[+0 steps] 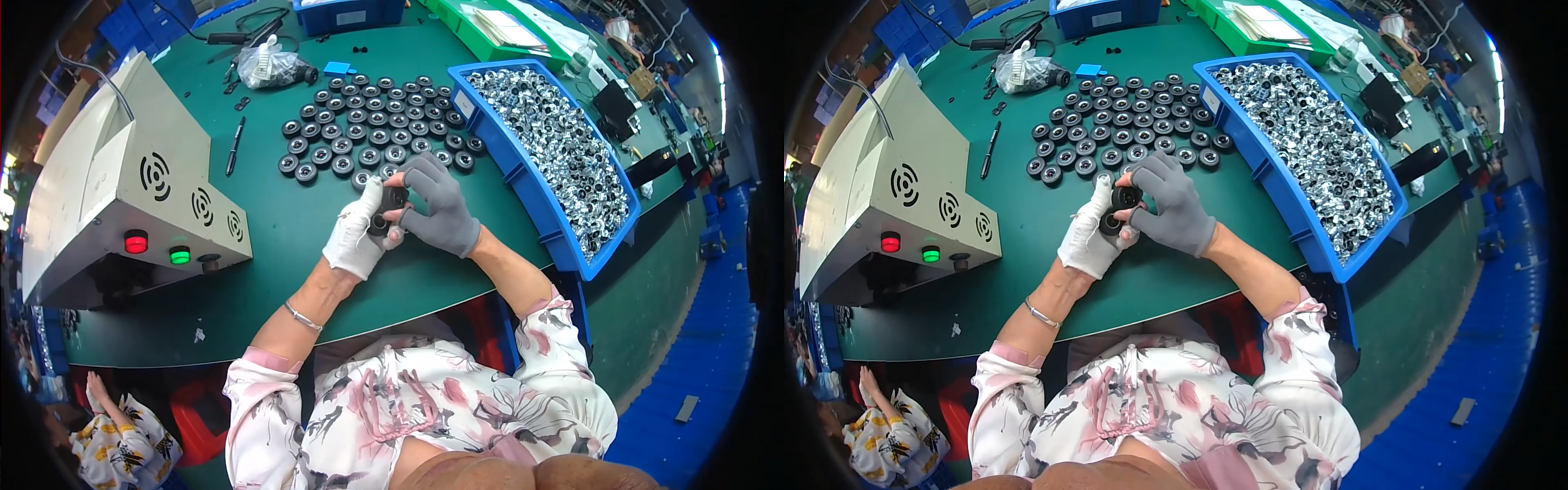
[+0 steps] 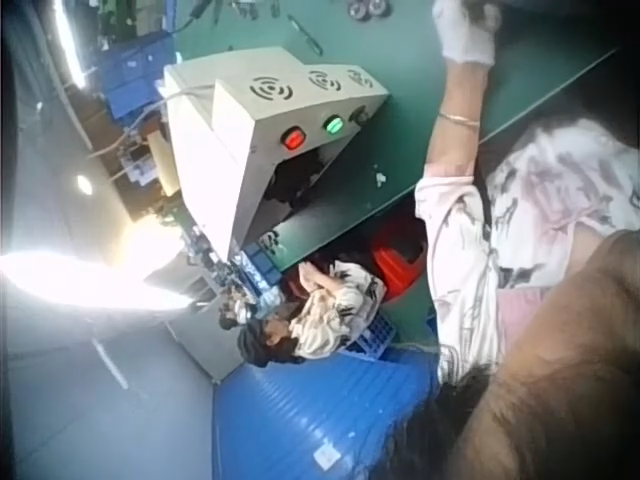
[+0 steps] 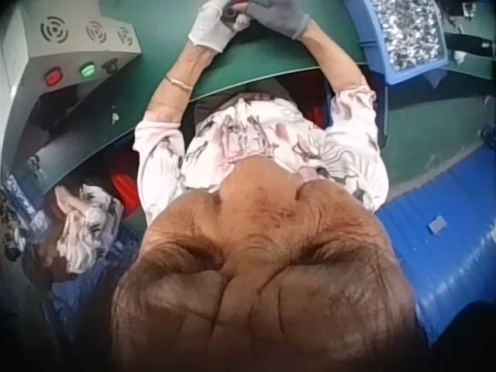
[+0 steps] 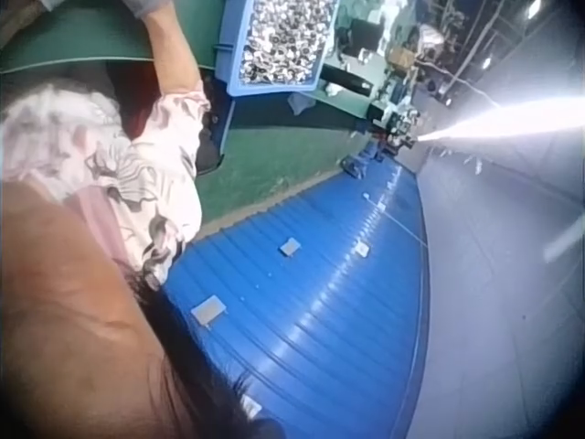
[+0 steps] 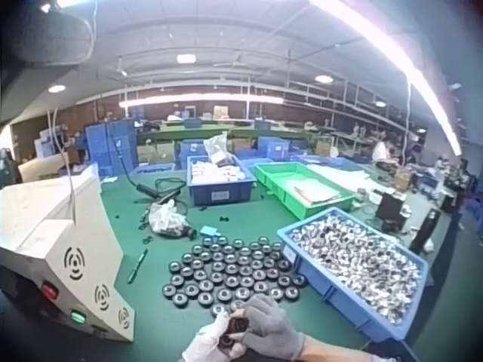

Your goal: Assembling small plastic wheels by manually inserting metal bearings.

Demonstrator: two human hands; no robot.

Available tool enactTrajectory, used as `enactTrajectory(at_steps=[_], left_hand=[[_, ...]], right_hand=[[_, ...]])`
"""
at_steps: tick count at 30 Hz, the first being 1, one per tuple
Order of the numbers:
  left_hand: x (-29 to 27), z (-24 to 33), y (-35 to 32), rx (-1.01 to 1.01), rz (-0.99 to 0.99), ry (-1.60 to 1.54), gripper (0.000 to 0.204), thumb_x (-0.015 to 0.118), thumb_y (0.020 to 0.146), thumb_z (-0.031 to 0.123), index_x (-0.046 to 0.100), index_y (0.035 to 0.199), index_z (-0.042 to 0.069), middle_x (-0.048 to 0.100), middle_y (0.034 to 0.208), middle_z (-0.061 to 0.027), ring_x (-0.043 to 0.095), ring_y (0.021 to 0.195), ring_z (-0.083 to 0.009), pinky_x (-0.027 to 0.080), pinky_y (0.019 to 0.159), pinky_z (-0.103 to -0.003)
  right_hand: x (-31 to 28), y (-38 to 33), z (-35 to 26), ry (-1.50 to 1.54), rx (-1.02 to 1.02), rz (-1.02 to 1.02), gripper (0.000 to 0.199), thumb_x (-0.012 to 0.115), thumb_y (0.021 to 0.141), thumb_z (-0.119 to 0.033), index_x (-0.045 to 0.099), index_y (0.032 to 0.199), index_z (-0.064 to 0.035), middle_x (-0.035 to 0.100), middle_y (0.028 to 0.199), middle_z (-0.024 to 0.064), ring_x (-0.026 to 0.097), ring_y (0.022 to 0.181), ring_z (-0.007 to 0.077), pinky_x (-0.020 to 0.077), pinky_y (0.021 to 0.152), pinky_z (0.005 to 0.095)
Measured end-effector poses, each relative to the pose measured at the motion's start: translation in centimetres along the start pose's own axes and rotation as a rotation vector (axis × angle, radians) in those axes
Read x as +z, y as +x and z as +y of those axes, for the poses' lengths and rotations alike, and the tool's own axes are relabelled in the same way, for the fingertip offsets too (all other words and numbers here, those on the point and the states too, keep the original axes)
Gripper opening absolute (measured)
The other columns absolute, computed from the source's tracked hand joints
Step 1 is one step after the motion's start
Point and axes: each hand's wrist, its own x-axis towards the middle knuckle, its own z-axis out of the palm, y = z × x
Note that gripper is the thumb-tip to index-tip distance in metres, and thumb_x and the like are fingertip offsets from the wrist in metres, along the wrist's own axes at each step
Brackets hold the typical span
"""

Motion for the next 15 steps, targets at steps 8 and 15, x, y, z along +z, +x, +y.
enactTrajectory(at_steps=[8,15], left_hand=[[-0.4,0.4,-0.2,0.061,-0.056,0.066,0.033,0.059,0.103,0.038,0.065,0.118,0.009,0.060,0.089,-0.0020,0.050,0.067,-0.0090,0.040,0.055,-0.020],[0.4,0.0,-0.3,-0.016,-0.056,-0.015,0.032,0.057,0.104,0.038,0.063,0.114,0.008,0.060,0.090,-0.0020,0.051,0.067,-0.0080,0.039,0.054,-0.020]], right_hand=[[0.8,-0.1,-0.5,0.039,-0.012,0.071,0.043,0.085,0.064,-0.016,0.064,0.099,-0.0028,0.059,0.094,0.0111,0.057,0.092,0.0290,0.0460,0.080,0.0380],[0.3,-0.5,0.1,-0.032,0.007,0.017,0.044,0.086,0.064,-0.018,0.065,0.099,-0.0027,0.059,0.092,0.0106,0.056,0.093,0.0284,0.0460,0.081,0.0381]])
